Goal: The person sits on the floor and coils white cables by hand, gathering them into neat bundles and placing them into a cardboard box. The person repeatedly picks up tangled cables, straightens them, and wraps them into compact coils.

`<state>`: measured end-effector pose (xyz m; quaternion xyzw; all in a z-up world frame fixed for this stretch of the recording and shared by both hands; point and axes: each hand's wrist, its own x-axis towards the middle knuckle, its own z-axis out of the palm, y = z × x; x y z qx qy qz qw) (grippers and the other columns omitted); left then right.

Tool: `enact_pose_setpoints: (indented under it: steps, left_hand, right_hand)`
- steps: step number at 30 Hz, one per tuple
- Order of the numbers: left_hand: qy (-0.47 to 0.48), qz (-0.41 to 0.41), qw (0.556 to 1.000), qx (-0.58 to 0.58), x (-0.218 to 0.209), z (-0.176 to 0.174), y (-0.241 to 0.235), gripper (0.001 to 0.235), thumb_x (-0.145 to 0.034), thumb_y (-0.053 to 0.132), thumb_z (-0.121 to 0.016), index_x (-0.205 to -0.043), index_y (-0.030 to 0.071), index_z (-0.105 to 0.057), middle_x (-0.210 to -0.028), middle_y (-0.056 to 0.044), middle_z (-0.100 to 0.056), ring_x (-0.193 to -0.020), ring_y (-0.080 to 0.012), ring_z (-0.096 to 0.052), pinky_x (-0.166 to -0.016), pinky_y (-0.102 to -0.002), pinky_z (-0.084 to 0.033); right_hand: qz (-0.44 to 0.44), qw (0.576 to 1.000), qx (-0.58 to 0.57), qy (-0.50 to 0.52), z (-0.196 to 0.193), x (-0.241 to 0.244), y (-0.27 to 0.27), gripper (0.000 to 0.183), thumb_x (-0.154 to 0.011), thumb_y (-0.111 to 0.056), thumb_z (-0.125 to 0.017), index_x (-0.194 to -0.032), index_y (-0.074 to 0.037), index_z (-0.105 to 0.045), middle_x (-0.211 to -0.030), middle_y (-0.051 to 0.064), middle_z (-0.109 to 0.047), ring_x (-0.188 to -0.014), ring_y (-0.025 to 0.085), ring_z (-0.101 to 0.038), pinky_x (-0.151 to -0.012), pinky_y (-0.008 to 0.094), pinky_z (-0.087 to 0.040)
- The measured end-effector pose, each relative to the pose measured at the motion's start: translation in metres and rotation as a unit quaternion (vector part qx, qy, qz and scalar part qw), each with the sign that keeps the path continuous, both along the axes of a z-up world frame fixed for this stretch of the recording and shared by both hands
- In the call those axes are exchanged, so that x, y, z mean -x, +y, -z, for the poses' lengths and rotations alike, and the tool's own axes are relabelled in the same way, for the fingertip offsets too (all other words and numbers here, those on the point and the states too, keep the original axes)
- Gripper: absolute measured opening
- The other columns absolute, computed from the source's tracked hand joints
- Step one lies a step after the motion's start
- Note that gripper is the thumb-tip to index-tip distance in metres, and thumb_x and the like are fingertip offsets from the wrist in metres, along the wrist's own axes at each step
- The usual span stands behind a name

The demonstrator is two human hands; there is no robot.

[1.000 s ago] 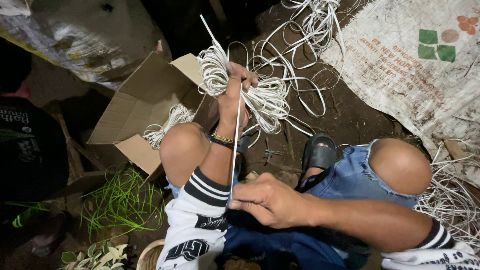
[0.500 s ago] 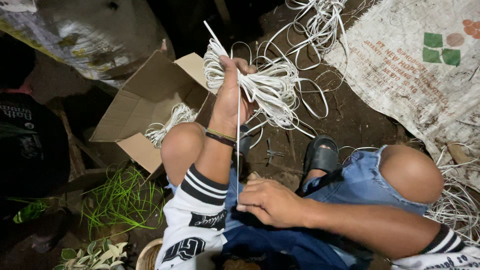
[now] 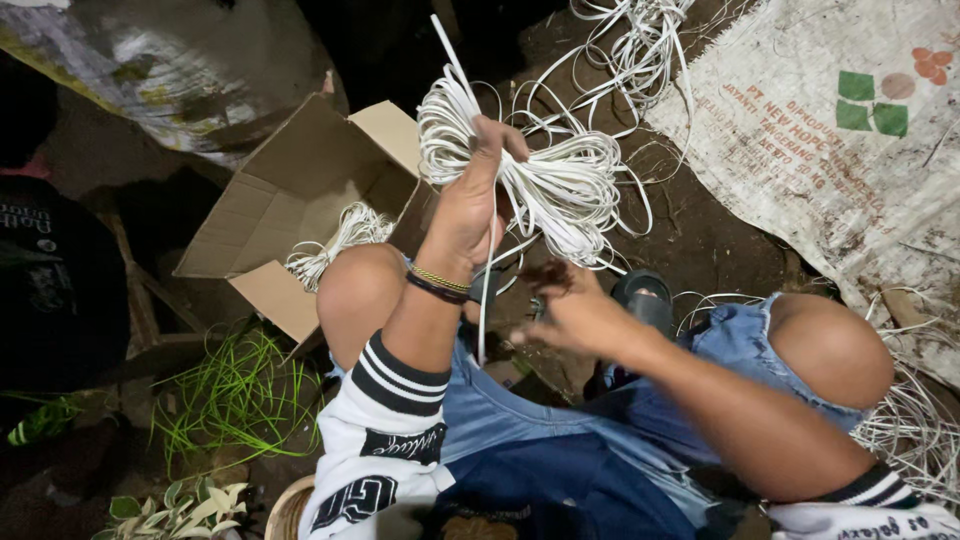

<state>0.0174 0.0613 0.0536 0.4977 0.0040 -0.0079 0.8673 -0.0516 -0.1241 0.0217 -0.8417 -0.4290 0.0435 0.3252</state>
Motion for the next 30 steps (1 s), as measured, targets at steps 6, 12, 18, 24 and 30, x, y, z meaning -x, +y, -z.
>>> enact_pose_setpoints:
  steps: [6,12,18,24,30]
  left_hand:
    - [0.054,-0.035,0.998,-0.015,0.003,0.005,-0.001,0.057,-0.1,0.063,-0.051,-0.087,0.009,-0.061,-0.104,0.0,-0.05,-0.109,-0.0134,-0.044,-0.106,-0.029,-0.032]
    - [0.028,-0.051,0.994,-0.091,0.002,0.019,-0.009,0.058,-0.099,0.064,-0.057,-0.086,0.009,-0.066,-0.102,-0.001,-0.06,-0.106,-0.0142,-0.051,-0.103,-0.031,-0.038]
    - [0.214,0.042,0.967,-0.131,0.015,0.035,-0.041,0.05,-0.092,0.059,-0.063,-0.092,0.01,-0.076,-0.107,0.002,-0.07,-0.105,-0.0093,-0.06,-0.094,-0.028,-0.046]
    - [0.179,0.128,0.975,0.032,0.017,0.047,-0.049,0.044,-0.097,0.05,-0.068,-0.098,0.007,-0.073,-0.102,-0.003,-0.069,-0.097,-0.0116,-0.062,-0.088,-0.03,-0.051]
    - [0.203,0.175,0.961,0.067,0.022,0.042,-0.049,0.046,-0.094,0.05,-0.072,-0.101,0.005,-0.074,-0.1,-0.005,-0.07,-0.094,-0.0129,-0.065,-0.085,-0.029,-0.054]
  right_hand:
    - [-0.001,0.948,0.177,0.263,-0.067,-0.018,-0.019,0.042,-0.091,-0.044,-0.069,-0.104,-0.004,-0.073,-0.092,0.018,-0.075,-0.085,0.036,-0.073,-0.076,0.041,-0.055]
    - [-0.063,0.953,-0.217,0.204,-0.121,-0.005,-0.025,0.028,-0.095,-0.029,-0.075,-0.106,-0.003,-0.069,-0.102,0.012,-0.075,-0.092,0.031,-0.076,-0.083,0.037,-0.059]
    - [0.172,0.976,-0.06,-0.115,-0.113,-0.045,-0.033,0.055,-0.085,-0.028,-0.085,-0.126,-0.001,-0.06,-0.113,0.019,-0.071,-0.104,0.038,-0.066,-0.09,0.044,-0.051]
    - [0.145,0.936,-0.039,0.32,-0.094,-0.074,-0.05,0.062,-0.083,-0.032,-0.081,-0.131,-0.006,-0.052,-0.105,0.01,-0.075,-0.091,0.022,-0.067,-0.078,0.034,-0.052]
    - [0.121,0.927,-0.089,0.345,-0.084,-0.08,-0.064,0.052,-0.085,-0.029,-0.083,-0.122,-0.004,-0.057,-0.108,0.011,-0.072,-0.1,0.019,-0.068,-0.086,0.034,-0.055]
